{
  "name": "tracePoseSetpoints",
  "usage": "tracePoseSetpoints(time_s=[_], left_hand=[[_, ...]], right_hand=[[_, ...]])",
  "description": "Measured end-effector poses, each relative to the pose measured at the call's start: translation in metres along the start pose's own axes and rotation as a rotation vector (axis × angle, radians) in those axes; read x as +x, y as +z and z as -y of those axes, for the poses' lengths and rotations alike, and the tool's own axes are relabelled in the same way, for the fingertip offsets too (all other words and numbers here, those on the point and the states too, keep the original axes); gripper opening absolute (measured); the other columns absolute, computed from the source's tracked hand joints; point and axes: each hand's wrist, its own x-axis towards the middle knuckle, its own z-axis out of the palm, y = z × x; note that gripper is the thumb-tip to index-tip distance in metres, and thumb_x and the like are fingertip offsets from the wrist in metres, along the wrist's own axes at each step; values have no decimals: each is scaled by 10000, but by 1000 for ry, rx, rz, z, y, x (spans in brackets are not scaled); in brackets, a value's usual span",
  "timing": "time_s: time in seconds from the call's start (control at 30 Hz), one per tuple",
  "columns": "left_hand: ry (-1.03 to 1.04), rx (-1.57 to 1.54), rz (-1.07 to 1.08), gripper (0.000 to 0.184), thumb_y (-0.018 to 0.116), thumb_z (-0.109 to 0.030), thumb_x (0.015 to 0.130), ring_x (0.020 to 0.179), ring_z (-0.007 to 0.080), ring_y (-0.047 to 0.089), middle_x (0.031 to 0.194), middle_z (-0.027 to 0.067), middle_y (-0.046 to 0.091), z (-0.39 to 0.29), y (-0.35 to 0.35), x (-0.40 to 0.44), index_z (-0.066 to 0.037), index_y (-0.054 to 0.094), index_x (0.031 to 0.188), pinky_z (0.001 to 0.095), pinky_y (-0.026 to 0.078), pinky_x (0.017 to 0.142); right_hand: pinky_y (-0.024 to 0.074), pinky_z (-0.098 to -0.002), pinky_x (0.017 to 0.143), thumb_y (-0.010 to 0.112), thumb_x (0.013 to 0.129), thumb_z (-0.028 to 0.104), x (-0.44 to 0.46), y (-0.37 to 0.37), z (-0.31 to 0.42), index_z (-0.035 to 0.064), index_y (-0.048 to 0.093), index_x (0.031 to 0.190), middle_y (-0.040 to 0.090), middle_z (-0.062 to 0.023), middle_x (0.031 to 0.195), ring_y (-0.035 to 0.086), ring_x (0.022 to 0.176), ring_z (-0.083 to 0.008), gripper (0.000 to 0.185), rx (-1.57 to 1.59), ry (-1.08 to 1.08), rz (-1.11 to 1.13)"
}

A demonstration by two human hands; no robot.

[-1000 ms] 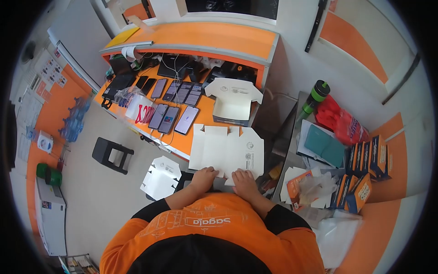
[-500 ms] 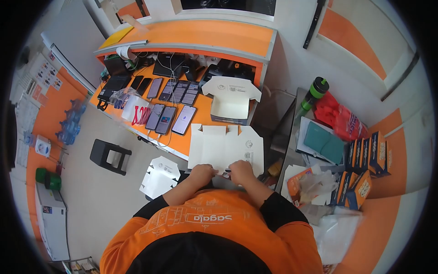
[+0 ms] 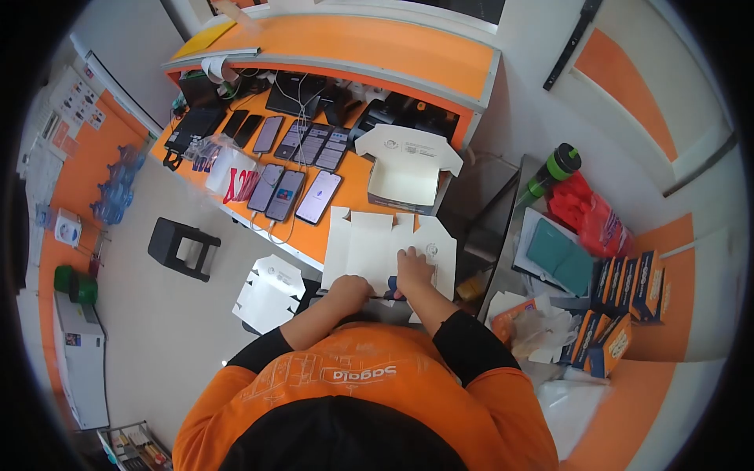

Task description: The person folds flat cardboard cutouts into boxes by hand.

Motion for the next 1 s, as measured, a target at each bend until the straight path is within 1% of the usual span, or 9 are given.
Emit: tracePoseSetpoints(time_s=[0.1,0.2,0.23,0.33,0.4,0.47,0.57,0.87,1.0], left_hand=[[-9,-33,-35,174,646,-183,824,891,311,695,912,107,713,1,-2,3,-167,767,949,418,557,760],[62,-19,-94,248,642,-196,829,888,296,694,967,86,702,10,11,-6,-199,747,1055,414,556,748],[99,-29,-144,275,642,-193,831,890,292,695,999,78,698,13,17,-13,-194,731,1091,409,559,748],[119,-73,-290,358,644,-183,838,900,281,697,1099,57,673,8,36,-46,-183,667,1195,393,568,758],[114,-96,-346,403,646,-174,841,917,275,694,1147,51,658,8,44,-58,-182,631,1244,386,572,770],[120,-112,-368,434,649,-165,843,944,269,689,1174,49,649,11,49,-60,-186,608,1274,381,575,786],[170,-177,-441,446,652,-160,846,998,264,675,1205,63,639,14,51,-64,-188,607,1289,372,575,809],[179,-211,-478,435,633,-158,859,1072,276,636,1247,80,611,16,60,-78,-142,592,1292,368,541,883],[185,-206,-459,423,632,-141,868,1082,287,631,1227,87,621,17,61,-76,-142,594,1290,385,541,893]], right_hand=[[504,-481,897,963,503,224,-3,-5,-2,102,533,1194,509,-95,1257,531,1176,-321,823,-25,-37,0],[494,-465,893,952,531,274,-4,-11,-20,95,547,1158,507,-102,1237,540,1153,-322,767,14,-218,39],[494,-429,881,923,599,335,-1,-15,-33,77,586,1110,559,-126,1180,573,1097,-310,664,6,-386,86],[494,-403,883,877,688,354,33,-21,-54,54,618,1095,615,-155,1120,602,1051,-297,568,428,-403,254],[487,-392,911,739,856,311,45,-30,-55,30,620,1133,633,-161,1129,604,1082,-299,412,399,-475,-212],[463,-432,959,694,890,302,58,-36,-58,45,571,1242,604,-146,1216,568,1167,-310,454,140,-438,-461],[426,-475,1016,703,872,324,71,-40,-51,63,506,1338,552,-142,1309,506,1257,-318,569,79,-299,-273],[351,-472,1117,835,691,401,117,-39,-48,61,420,1448,394,-210,1507,341,1409,-388,928,-10,-388,-27],[371,-434,1104,854,652,361,148,-19,-55,20,475,1380,434,-241,1464,390,1363,-421,889,-40,-482,-75]])
